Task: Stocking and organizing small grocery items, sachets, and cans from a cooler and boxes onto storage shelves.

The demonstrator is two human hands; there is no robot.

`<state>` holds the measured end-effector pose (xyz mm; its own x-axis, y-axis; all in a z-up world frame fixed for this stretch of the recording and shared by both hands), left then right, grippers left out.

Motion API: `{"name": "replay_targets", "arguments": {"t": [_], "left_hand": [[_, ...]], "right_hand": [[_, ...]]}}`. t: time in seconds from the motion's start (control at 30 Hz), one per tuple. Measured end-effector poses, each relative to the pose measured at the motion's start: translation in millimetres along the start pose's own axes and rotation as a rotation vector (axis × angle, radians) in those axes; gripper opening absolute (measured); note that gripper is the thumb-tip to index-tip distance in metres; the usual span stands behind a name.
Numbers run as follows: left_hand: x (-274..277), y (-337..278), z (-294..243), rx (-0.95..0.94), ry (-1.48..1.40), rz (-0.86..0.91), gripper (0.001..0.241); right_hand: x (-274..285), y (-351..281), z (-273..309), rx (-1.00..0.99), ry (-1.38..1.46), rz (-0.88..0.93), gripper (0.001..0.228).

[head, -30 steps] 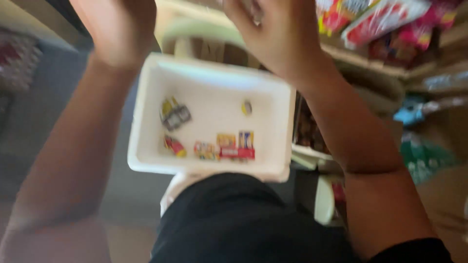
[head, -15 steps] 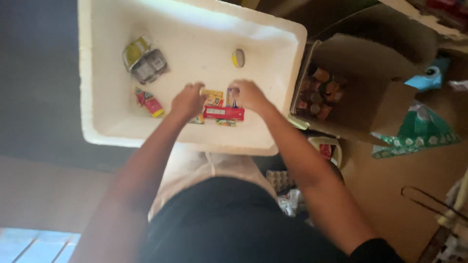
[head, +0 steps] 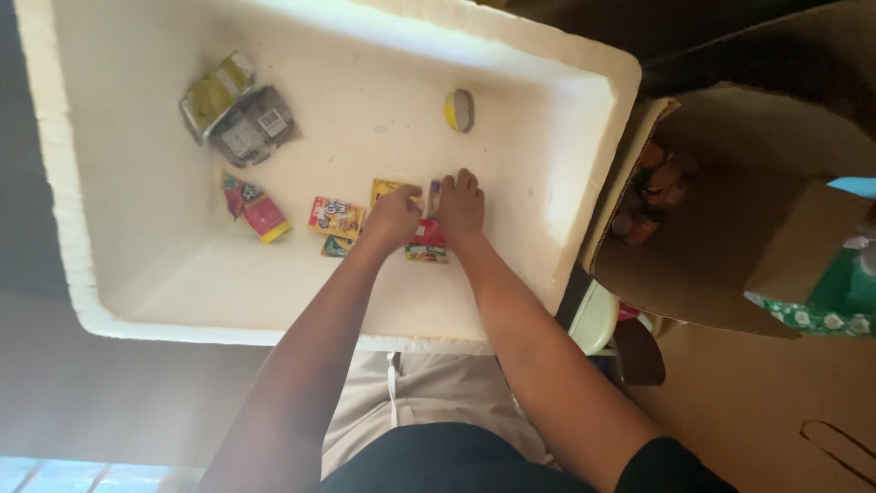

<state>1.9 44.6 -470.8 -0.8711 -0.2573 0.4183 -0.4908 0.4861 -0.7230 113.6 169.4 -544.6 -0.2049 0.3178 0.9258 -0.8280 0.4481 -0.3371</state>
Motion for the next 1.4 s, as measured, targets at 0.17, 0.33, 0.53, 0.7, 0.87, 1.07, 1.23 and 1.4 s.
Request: {"name": "replay_targets", "arguments": {"t": [0.17, 0.33, 0.53, 0.7, 0.87, 1.07, 1.23, 1.4], "left_hand": [[8, -15, 1, -0.089, 0.038, -0.038, 0.033], [44, -64, -16, -0.014, 0.01, -0.012, 0.048], [105, -129, -55, -0.282, 0.034, -0.214, 0.075], [141, -189, -102, -0.361, -0.517, 0.004, 0.05], [152, -221, -136, -0.457, -0.687, 0.033, 0.033], [182, -261, -175, -0.472, -0.608, -0.011, 0.034], [189, -263, -180, -0.521, -0.671, -0.062, 0.033], [204, -280, -199, -0.476, -0.634, -0.163, 0.034]], "right_hand": [[13, 11, -14, -0.16, 0.203, 0.399, 0.036], [112, 1, 23, -0.099, 0.448, 0.227, 0.026], [259, -55, 57, 0.024, 1.131, 0.184, 0.027], [326, -95, 62, -0.109, 1.61, 0.19, 0.027], [382, -121, 80, -0.217, 1.682, 0.107, 0.028], [409, -128, 94, -0.115, 1.788, 0.015, 0.025], [417, -132, 99, -0.138, 1.88, 0.043, 0.025], [430, -133, 104, -0.192, 1.977, 0.03, 0.031]]}}
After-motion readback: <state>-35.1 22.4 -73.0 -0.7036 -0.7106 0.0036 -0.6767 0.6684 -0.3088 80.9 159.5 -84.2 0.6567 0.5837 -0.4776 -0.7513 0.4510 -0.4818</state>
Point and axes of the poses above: each hand's wrist, its own y-axis towards the middle knuckle, its own x-axis out of the back of the hand, z = x × y, the point moved 2 cm from there along y, towards the middle knuckle, and after that the axes turned 9 degrees about y, right-handed, at the moved point
